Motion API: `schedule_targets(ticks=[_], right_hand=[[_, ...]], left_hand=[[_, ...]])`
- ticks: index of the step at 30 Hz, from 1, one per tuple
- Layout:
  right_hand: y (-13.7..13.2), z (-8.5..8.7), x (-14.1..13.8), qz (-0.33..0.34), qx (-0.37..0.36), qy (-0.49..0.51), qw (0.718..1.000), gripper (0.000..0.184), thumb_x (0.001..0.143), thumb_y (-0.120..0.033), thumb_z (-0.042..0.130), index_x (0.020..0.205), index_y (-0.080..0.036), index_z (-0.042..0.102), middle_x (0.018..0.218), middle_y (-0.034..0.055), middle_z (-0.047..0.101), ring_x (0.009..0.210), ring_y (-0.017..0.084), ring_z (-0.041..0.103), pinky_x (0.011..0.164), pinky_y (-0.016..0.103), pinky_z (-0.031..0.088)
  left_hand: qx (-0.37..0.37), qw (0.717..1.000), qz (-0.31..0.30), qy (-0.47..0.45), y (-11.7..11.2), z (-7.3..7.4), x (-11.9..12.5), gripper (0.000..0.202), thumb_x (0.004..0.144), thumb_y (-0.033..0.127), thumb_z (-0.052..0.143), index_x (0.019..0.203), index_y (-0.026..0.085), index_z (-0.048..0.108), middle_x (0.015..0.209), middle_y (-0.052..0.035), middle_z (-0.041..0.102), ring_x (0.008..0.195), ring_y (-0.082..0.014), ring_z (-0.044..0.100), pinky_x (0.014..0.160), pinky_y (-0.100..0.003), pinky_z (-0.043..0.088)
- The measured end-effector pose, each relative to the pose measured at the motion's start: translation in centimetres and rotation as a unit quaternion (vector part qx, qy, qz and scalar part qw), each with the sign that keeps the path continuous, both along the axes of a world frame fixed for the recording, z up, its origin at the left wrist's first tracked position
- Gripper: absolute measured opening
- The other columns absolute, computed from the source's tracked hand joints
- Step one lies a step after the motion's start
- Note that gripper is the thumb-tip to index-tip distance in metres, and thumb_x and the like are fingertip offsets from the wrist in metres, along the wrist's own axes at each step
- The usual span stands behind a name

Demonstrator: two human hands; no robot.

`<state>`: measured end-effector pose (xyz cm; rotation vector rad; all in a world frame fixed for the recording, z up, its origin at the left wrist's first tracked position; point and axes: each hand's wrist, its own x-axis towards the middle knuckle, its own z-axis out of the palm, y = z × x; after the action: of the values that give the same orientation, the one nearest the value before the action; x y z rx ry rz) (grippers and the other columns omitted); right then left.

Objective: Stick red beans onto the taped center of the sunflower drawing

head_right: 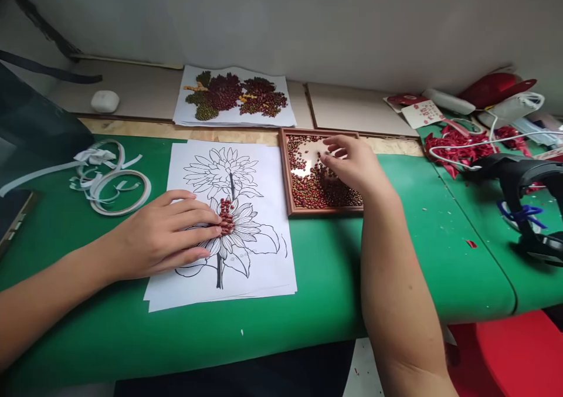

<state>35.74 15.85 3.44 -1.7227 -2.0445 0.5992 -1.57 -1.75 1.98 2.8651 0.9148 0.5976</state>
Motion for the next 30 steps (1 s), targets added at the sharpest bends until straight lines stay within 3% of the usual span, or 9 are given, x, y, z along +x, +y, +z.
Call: schedule_targets(ticks=[4, 8, 13, 18, 25, 30], right_hand=[[0.1, 0.6, 1.2, -0.038, -0.009, -0.002, 0.999, 0.042, 0.081, -0.037, 0.073, 0.120, -0.024, 0.072, 0.122, 0.0140, 0.074, 0.110, 0.035, 0.069, 0.093, 0.050, 0.057], [0.9, 0.3, 3.2, -0.076, -0.011, 0.030, 0.997, 0.037, 0.081, -0.026, 0.064, 0.117, -0.023, 0.072, 0.120, 0.0163, 0.075, 0.106, 0.034, 0.071, 0.093, 0.051, 0.058], [2.3, -1.3, 4.3, -0.066, 0.064, 0.046, 0.995, 0.042, 0.078, -0.016, 0.058, 0.116, -0.026, 0.073, 0.121, 0.0114, 0.077, 0.114, 0.033, 0.071, 0.106, 0.055, 0.055], [2.7, -2.6, 3.7, -0.029, 0.061, 0.024, 0.997, 0.055, 0.073, -0.011, 0.055, 0.124, -0.019, 0.073, 0.136, 0.0139, 0.072, 0.129, 0.033, 0.066, 0.116, 0.054, 0.048], [2.5, -2.7, 2.7, -0.033, 0.075, -0.012, 0.997, 0.042, 0.080, -0.022, 0.061, 0.119, -0.023, 0.076, 0.121, 0.0117, 0.078, 0.113, 0.033, 0.072, 0.105, 0.051, 0.055], [2.9, -3.0, 2.4, 0.016, 0.105, -0.067, 0.992, 0.047, 0.085, -0.029, 0.064, 0.130, -0.019, 0.072, 0.139, 0.0156, 0.069, 0.134, 0.038, 0.060, 0.117, 0.057, 0.044]], left_hand=[[0.001, 1.000, -0.003, -0.008, 0.0, -0.1, 0.1, 0.026, 0.103, 0.026, 0.061, 0.125, 0.016, 0.071, 0.124, -0.0071, 0.076, 0.113, -0.0252, 0.069, 0.105, -0.047, 0.045], [-0.002, 1.000, 0.006, -0.015, 0.0, -0.2, 0.1, 0.024, 0.103, 0.025, 0.062, 0.122, 0.016, 0.073, 0.124, -0.0067, 0.076, 0.113, -0.0261, 0.068, 0.103, -0.048, 0.046], [-0.031, 0.999, 0.020, -0.022, 0.0, -0.3, 0.1, 0.024, 0.103, 0.023, 0.060, 0.123, 0.020, 0.074, 0.126, -0.0066, 0.076, 0.116, -0.0254, 0.066, 0.103, -0.048, 0.048], [-0.050, 0.998, 0.018, -0.035, 0.0, -0.2, 0.1, 0.026, 0.103, 0.023, 0.060, 0.126, 0.019, 0.071, 0.123, -0.0070, 0.077, 0.118, -0.0264, 0.065, 0.101, -0.047, 0.049], [-0.045, 0.999, 0.010, -0.015, -0.1, -0.4, 0.0, 0.033, 0.103, 0.022, 0.060, 0.135, 0.019, 0.066, 0.126, -0.0088, 0.074, 0.118, -0.0267, 0.065, 0.102, -0.047, 0.049], [-0.038, 0.999, 0.013, -0.018, -0.1, -0.6, 0.1, 0.036, 0.102, 0.021, 0.061, 0.137, 0.019, 0.065, 0.129, -0.0095, 0.073, 0.117, -0.0262, 0.065, 0.102, -0.047, 0.050]])
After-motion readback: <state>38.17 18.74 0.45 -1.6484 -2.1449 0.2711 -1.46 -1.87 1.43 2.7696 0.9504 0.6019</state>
